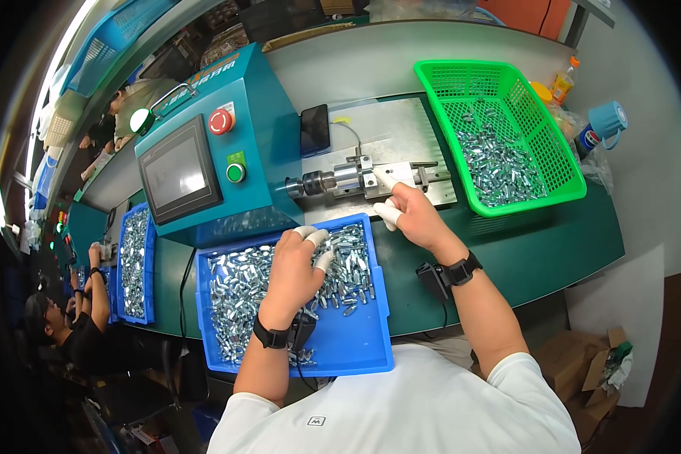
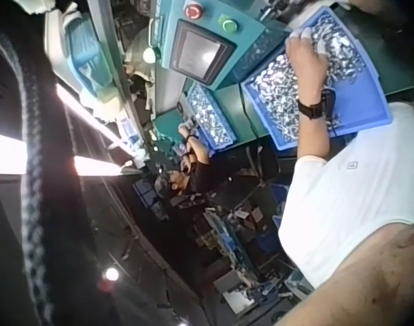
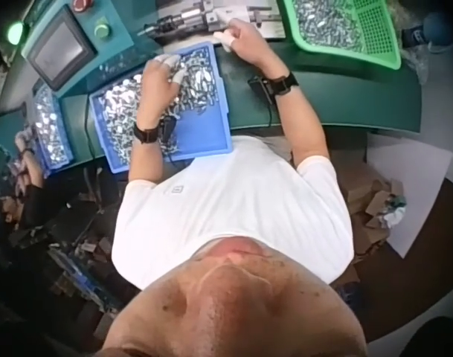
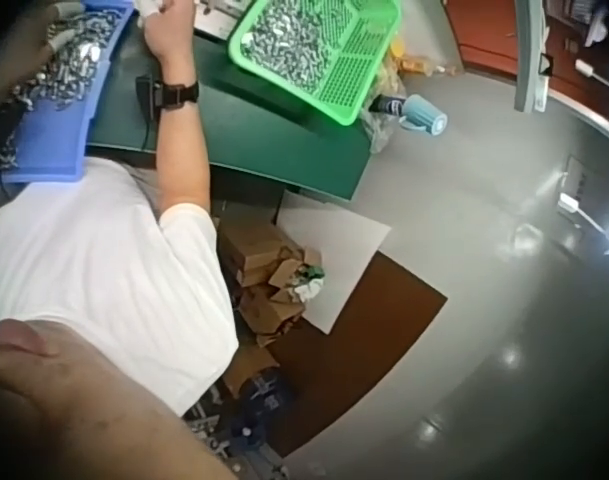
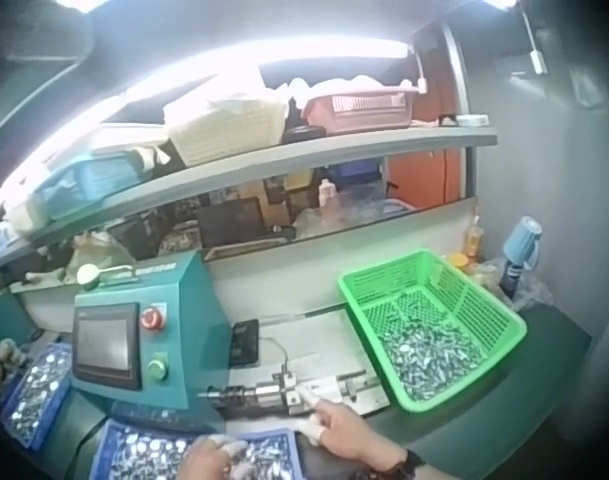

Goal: The person picks up a metal part from a blue tray, places it into the machine's fixture, and presses a green button. After the machine processes the part, they remove it and place it into a green basket.

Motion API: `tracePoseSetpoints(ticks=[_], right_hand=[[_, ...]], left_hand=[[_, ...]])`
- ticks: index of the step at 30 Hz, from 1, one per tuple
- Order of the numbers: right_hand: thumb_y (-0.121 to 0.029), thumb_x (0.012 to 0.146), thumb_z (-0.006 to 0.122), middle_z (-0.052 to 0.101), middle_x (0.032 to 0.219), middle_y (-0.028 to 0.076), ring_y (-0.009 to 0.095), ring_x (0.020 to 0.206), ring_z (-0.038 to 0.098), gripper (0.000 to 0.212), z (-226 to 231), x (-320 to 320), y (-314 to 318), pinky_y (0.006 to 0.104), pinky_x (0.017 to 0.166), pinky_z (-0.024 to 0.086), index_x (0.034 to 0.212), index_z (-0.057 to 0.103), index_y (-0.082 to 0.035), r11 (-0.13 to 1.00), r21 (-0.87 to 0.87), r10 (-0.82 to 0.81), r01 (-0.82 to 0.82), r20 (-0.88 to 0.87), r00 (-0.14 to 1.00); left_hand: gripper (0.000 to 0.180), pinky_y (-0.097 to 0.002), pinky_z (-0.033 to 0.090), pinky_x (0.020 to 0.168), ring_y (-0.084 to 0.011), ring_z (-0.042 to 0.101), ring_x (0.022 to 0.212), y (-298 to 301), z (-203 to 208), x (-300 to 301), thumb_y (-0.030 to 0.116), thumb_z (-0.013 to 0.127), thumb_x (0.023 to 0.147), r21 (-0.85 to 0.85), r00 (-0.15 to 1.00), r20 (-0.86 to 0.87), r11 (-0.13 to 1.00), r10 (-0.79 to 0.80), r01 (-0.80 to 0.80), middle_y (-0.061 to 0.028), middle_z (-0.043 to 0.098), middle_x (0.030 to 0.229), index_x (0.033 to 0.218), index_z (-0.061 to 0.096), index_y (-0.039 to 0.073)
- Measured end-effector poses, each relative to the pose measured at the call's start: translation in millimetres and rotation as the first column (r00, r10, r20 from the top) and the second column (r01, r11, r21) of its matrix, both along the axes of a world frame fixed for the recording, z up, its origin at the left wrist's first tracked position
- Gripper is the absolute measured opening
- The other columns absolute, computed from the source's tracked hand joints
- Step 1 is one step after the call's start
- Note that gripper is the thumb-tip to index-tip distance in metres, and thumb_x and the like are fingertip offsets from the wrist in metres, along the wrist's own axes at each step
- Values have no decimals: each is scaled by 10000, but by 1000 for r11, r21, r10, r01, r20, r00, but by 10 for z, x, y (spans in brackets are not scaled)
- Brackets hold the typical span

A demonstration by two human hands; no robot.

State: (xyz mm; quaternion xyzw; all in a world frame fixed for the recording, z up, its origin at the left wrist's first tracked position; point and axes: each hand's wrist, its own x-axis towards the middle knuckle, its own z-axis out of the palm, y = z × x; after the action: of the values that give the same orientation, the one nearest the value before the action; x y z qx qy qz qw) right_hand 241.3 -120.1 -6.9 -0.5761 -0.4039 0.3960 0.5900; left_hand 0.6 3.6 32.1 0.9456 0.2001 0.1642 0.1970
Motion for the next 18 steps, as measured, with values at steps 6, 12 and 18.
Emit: tracePoseSetpoints(ticks=[6,12,18], right_hand=[[-108,1009,705,558,749,-56,39,667,495,619,-22,128,7,239,613,417,1591,502,-50,988,-34,-137,147,204,969],[-128,967,734,606,896,81,202,776,606,525,208,172,0,356,711,513,1476,623,-61,953,149,-287,265,723,628],[-138,934,747,602,1055,173,377,930,606,474,411,78,59,472,850,531,1393,676,-46,989,112,-138,94,922,361]], left_hand=[[408,-460,522,1026,-391,631,1177,-5,-88,-21,75,805,874,-36,992,-112,998,54,-59,-201,679,1250,1266,719,3],[429,-456,526,1013,-388,629,1158,42,-149,-66,94,811,874,-12,992,-119,999,31,-33,-197,681,1242,1281,713,-3],[436,-455,528,1008,-381,631,1136,59,-164,-75,116,818,874,-9,995,-100,1000,17,-18,-187,688,1224,1282,714,2]])
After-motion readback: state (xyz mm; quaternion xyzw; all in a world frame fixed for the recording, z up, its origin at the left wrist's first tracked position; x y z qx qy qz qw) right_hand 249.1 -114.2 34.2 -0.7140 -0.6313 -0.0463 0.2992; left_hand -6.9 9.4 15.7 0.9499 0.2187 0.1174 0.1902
